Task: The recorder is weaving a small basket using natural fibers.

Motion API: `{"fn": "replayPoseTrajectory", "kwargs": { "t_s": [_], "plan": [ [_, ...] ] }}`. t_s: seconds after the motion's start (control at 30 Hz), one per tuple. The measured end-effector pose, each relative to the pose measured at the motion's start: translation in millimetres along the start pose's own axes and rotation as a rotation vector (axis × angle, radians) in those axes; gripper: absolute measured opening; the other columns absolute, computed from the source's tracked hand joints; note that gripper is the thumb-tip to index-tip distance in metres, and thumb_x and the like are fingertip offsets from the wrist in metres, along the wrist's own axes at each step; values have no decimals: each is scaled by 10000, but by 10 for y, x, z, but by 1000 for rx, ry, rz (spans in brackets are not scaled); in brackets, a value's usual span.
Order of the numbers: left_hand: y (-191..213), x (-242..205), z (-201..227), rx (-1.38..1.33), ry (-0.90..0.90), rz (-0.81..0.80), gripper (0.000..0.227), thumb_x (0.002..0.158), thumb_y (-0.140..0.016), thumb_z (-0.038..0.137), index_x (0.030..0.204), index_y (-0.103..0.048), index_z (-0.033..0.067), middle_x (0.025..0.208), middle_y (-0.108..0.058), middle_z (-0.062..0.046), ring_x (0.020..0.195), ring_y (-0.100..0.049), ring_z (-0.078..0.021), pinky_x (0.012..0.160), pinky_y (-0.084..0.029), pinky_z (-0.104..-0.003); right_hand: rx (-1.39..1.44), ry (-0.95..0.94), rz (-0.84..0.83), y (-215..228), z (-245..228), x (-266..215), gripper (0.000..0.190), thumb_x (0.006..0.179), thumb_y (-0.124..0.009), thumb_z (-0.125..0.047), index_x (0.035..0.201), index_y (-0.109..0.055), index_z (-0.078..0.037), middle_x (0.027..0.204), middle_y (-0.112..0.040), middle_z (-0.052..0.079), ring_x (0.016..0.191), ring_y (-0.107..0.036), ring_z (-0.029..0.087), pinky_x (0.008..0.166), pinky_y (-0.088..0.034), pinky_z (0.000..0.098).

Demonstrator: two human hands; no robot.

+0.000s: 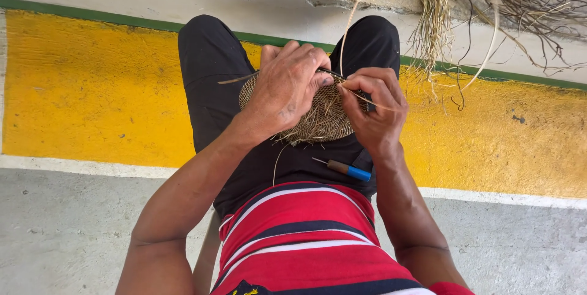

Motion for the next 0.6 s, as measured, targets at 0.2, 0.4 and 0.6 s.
{"fn": "replayPoseTrajectory", "kwargs": {
  "t_s": [0.2, 0.4, 0.6],
  "plan": [
    [20, -76, 78, 67, -87, 54, 129, 993, -701, 210, 1058, -659, 107, 966, -654, -23, 945, -563, -209, 880, -341, -398, 67, 6, -91, 39, 17, 65, 203, 887, -843, 25, 1004, -702, -63, 1009, -658, 89, 930, -654, 197, 791, -541, 332],
    [197, -341, 344, -40, -70, 20, 164, 981, -717, 241, 1092, -644, 145, 946, -662, 20, 904, -578, -188, 870, -357, -380, 407, -219, -597, 114, 484, 305, 190, 932, -751, -69, 1114, -712, -32, 963, -684, 57, 838, -643, 131, 720, -536, 312],
    [130, -437, 331, -3, -48, 26, 207, 963, -744, 267, 1109, -643, 160, 867, -639, 49, 870, -569, -165, 878, -355, -374, 700, -67, -1073, 7, 268, 447, 187, 1009, -633, -146, 1118, -710, -16, 935, -686, 30, 802, -646, 94, 710, -568, 264]
  ]
}}
Point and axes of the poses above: each hand's wrist, its own x-axis towards the middle knuckle, its own y-axis out of the back of the hand, z = x × y, the point moved 5 cm from there along x, towards the middle knuckle
